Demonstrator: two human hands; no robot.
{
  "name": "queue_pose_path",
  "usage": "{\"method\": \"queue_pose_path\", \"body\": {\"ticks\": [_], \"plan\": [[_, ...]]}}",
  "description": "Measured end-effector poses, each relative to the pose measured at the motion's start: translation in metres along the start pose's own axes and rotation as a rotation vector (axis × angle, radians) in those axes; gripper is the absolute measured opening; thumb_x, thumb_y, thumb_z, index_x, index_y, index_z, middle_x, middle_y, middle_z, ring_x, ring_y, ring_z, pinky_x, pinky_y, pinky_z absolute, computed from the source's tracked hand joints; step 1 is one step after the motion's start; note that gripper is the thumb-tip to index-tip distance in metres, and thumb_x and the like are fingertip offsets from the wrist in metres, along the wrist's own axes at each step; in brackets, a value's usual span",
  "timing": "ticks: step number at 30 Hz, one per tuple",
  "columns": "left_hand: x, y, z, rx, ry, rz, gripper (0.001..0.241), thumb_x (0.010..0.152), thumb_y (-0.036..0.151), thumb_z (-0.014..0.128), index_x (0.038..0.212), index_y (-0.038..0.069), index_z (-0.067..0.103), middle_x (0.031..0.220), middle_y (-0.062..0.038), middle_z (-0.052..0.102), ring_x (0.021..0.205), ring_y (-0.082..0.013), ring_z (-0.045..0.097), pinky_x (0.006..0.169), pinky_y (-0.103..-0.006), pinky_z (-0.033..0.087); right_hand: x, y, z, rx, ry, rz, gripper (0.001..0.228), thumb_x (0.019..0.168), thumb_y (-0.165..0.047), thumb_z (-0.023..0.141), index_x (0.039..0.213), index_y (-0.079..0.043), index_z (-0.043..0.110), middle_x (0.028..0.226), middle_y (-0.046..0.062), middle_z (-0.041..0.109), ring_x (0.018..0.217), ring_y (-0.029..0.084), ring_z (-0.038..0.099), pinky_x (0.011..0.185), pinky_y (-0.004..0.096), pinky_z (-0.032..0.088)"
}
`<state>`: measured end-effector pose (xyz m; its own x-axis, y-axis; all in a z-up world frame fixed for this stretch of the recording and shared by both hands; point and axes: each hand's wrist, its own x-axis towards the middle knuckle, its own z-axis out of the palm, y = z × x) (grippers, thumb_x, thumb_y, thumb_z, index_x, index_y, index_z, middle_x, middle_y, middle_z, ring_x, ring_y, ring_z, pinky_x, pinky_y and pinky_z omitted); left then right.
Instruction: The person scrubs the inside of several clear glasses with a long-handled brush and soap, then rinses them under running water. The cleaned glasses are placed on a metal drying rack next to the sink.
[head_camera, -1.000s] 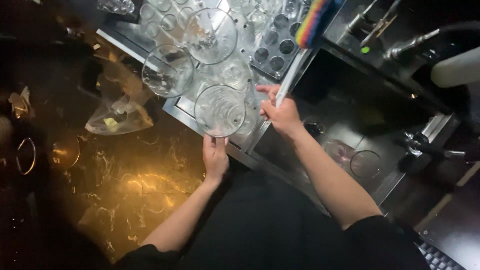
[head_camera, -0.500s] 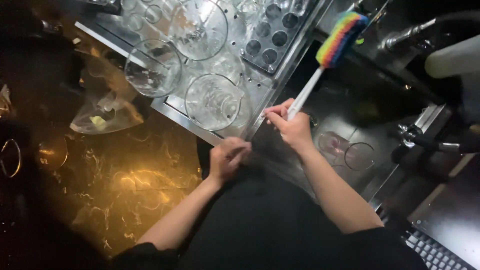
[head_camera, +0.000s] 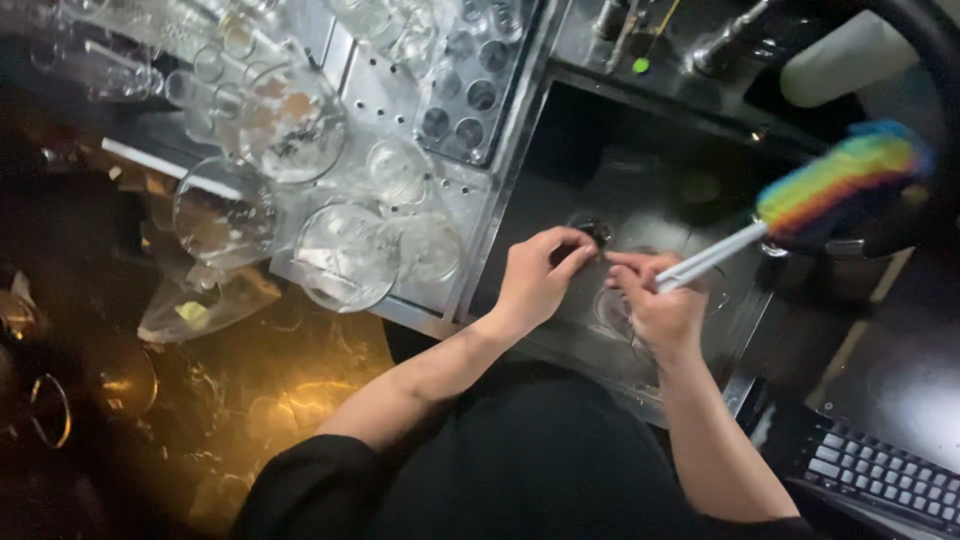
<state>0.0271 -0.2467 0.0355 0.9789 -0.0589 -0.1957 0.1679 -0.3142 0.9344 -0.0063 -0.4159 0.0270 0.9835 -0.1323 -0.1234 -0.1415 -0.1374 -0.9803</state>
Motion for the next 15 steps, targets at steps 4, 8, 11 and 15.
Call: {"method": "queue_pose_path", "body": {"ticks": [4,8,11,15], "plan": [[0.042,0.001,0.035,-0.079,0.033,0.040,0.009,0.093,0.029,0.077,0.099,0.022,0.078,0.091,-0.002,0.078,0.092,-0.0247,0.076,0.083,-0.0357,0.059,0.003,0.003,-0.024,-0.040,0.186,-0.142,0.052,0.092,0.001,0.085,0.067,-0.008,0.041,0.090,0.019,0.076,0.064,0.018,0.069,0.058,0.026,0.052],[0.097,0.007,0.060,-0.120,0.109,0.039,0.012,0.094,0.028,0.075,0.103,0.020,0.078,0.082,-0.006,0.078,0.080,-0.0253,0.077,0.077,-0.0394,0.059,0.006,0.016,-0.029,-0.098,0.209,-0.154,0.051,0.087,0.000,0.088,0.061,-0.009,0.045,0.081,0.017,0.074,0.060,0.016,0.066,0.054,0.027,0.047],[0.146,0.031,0.071,-0.100,0.124,0.002,0.015,0.097,0.023,0.070,0.110,0.018,0.078,0.090,-0.008,0.081,0.085,-0.0261,0.080,0.079,-0.0401,0.062,0.005,0.020,-0.026,0.020,0.165,-0.063,0.051,0.084,0.002,0.085,0.058,-0.010,0.042,0.085,0.016,0.077,0.062,0.016,0.070,0.058,0.024,0.052],[0.205,0.038,0.092,-0.201,0.085,-0.183,0.028,0.097,0.017,0.061,0.120,0.014,0.076,0.105,-0.007,0.081,0.087,-0.0144,0.077,0.079,-0.0298,0.065,-0.001,0.011,-0.032,0.036,0.154,0.159,0.030,0.087,-0.004,0.076,0.069,-0.011,0.053,0.092,0.017,0.076,0.084,0.024,0.076,0.077,0.033,0.063]]}}
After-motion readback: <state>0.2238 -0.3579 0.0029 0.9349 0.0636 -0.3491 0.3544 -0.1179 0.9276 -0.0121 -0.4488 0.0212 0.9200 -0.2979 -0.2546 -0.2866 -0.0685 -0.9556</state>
